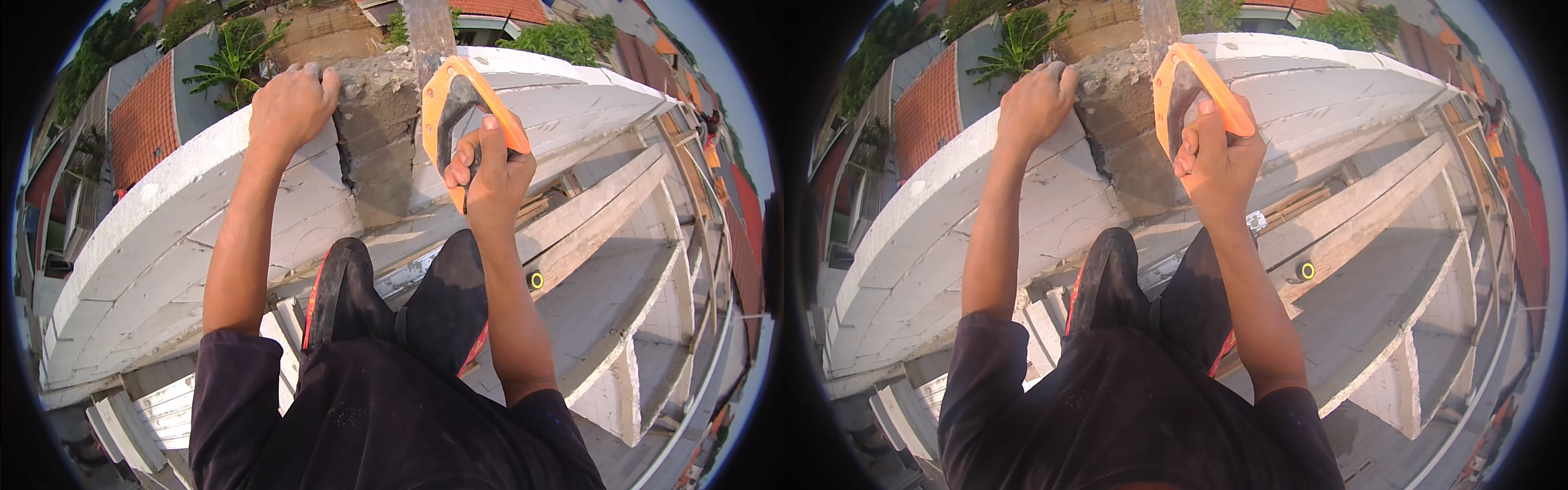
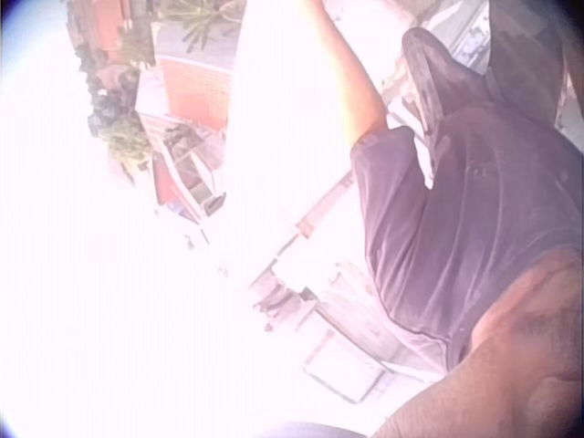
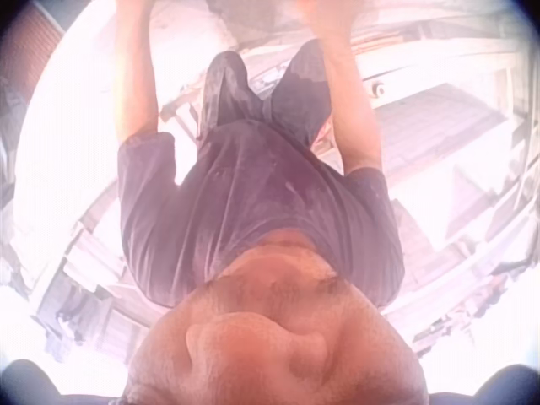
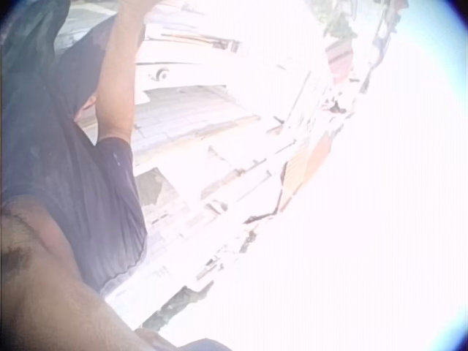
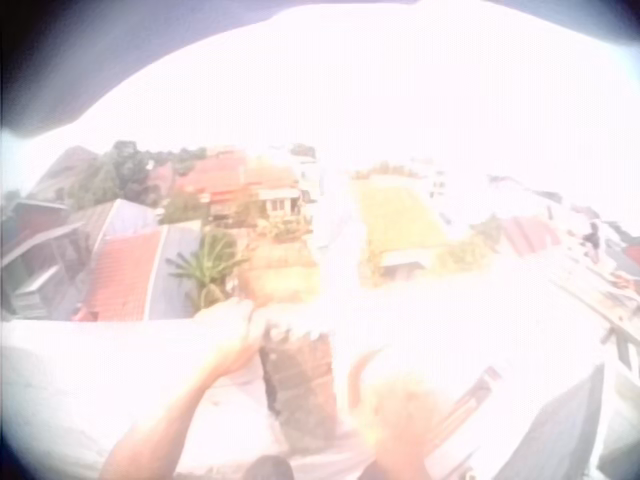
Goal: The person smooths the surface of a white concrete wall using a hand trowel. They then measure the wall with a tape measure and use a hand saw to cut a section of the concrete.
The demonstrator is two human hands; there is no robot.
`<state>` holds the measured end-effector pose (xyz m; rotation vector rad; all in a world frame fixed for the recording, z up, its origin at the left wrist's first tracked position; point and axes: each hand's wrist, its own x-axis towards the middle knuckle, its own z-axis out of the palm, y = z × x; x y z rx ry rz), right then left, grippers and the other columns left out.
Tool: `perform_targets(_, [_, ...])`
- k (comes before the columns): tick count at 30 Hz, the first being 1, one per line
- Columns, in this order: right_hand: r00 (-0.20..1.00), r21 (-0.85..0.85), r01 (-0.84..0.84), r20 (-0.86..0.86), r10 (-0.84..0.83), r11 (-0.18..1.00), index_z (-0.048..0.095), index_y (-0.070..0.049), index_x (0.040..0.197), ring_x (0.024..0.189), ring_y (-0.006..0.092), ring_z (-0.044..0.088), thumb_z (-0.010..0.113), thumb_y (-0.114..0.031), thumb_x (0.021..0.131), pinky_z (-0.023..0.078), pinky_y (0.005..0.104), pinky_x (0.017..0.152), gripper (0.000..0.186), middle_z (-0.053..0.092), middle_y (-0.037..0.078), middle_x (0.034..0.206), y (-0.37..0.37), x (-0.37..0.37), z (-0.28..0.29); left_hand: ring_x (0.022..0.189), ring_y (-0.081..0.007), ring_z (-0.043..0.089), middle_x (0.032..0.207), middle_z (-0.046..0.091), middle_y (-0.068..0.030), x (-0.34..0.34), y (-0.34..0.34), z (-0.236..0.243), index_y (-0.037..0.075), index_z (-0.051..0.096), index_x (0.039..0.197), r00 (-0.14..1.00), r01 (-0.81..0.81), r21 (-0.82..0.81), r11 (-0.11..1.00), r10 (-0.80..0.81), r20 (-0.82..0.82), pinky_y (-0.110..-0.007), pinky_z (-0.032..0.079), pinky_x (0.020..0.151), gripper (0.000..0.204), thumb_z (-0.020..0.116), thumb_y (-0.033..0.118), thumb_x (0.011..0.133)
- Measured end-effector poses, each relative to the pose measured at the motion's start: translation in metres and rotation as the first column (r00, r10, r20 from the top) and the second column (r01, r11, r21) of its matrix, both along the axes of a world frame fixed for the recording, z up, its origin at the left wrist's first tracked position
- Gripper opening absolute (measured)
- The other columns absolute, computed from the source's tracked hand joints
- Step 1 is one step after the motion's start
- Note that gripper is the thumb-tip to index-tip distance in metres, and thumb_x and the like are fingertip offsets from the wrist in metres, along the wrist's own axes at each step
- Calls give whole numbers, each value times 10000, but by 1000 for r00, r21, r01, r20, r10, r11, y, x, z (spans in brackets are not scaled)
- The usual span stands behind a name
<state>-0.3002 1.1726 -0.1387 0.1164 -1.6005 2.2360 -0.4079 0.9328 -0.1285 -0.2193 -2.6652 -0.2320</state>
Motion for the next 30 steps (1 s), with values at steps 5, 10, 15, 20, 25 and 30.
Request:
perform_targets(5, [970,-118,-152,173,171,981,589,49,1323,500,103,446,549,-362,1112,423,315,461,463,491,29,672,15,-2,0,974,-438,727,1040,750,-252,1,-2,-2,-7,740,1034,1000,10,9,1000,-10,-29,-538,574,872,535,417,418,1068])
perform_targets(10, [1000,-155,6,13,-4,988,557,52,1369,509,105,444,535,-417,1110,417,314,478,536,479,28,677,0,1,-5,1018,-449,704,1054,749,-236,2,-1,2,22,725,1073,998,-17,6,1000,16,53,-548,546,902,505,404,413,1074])
perform_targets(15, [982,-147,-108,136,129,983,545,71,1379,516,113,454,578,-438,1092,412,312,482,584,467,27,678,9,-10,-23,1045,-454,696,1079,748,-239,2,4,6,35,718,1122,993,-44,-5,999,44,106,-549,534,917,503,393,416,1080])
perform_targets(20, [994,-203,-84,51,97,975,545,76,1380,505,116,448,555,-393,1109,415,308,482,541,459,24,672,8,-4,-15,1041,-467,690,1080,743,-249,3,0,4,29,710,1121,996,-35,13,999,34,81,-555,532,914,496,388,404,1077])
perform_targets(25, [996,-134,-64,46,71,989,568,75,1335,501,114,455,577,-374,1100,432,312,467,507,476,40,669,4,-9,-31,1052,-472,684,1077,742,-249,0,5,7,26,708,1130,995,-29,2,1000,29,99,-557,526,924,489,399,399,1067])
perform_targets(30, [950,-343,-134,222,219,930,555,83,1350,507,116,444,615,-411,1072,427,330,472,570,477,48,670,24,-7,-25,973,-454,717,1019,755,-253,2,0,2,-4,731,1035,1000,-10,12,1000,10,-9,-559,560,879,518,409,401,1058])
